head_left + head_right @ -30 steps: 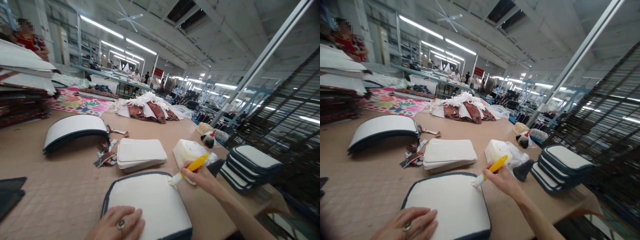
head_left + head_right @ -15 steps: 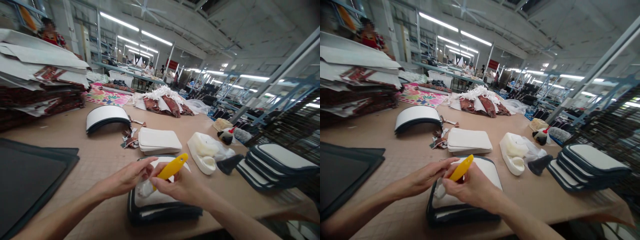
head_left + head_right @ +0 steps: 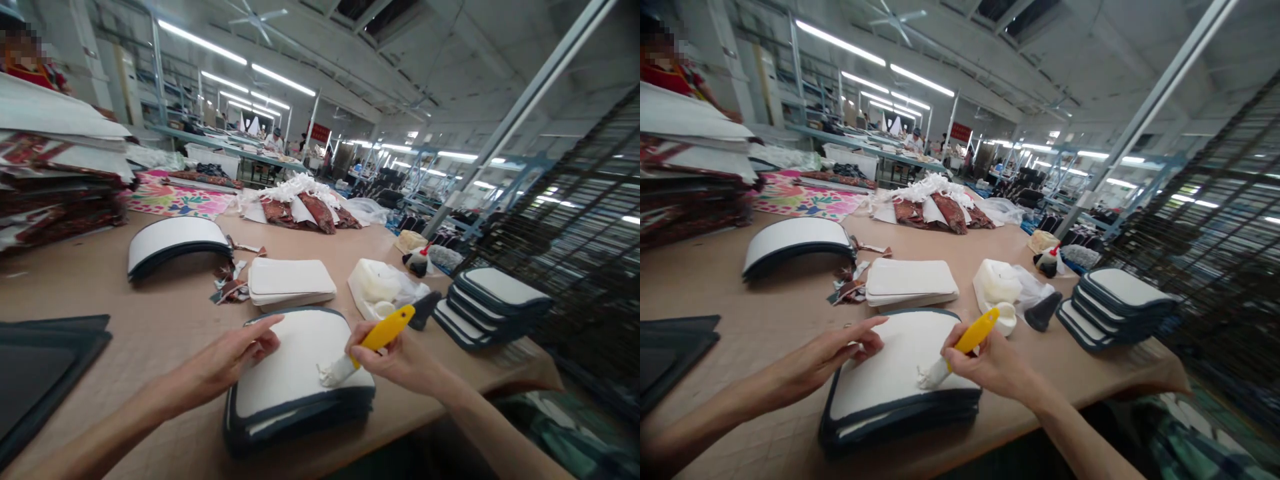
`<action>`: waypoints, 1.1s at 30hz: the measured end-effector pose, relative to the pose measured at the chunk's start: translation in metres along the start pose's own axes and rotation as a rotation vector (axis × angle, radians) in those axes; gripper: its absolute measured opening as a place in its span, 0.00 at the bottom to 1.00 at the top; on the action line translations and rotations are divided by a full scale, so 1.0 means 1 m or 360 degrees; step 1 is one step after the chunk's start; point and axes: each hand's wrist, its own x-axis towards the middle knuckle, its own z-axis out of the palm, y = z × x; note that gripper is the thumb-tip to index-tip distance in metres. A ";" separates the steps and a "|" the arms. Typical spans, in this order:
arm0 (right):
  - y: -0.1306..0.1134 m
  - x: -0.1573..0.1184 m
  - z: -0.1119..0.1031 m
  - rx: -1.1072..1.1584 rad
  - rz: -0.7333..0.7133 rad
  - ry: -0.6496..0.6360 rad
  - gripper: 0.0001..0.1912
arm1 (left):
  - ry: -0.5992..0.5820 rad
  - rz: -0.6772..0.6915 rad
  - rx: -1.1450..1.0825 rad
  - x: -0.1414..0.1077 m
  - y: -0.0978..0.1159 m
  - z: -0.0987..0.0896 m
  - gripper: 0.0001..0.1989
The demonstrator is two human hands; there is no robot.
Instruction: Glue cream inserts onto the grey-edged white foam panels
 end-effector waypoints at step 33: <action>0.075 0.142 -0.028 -0.0249 -0.0462 0.0218 0.17 | -0.0256 -0.0094 0.1222 0.111 -0.067 -0.064 0.22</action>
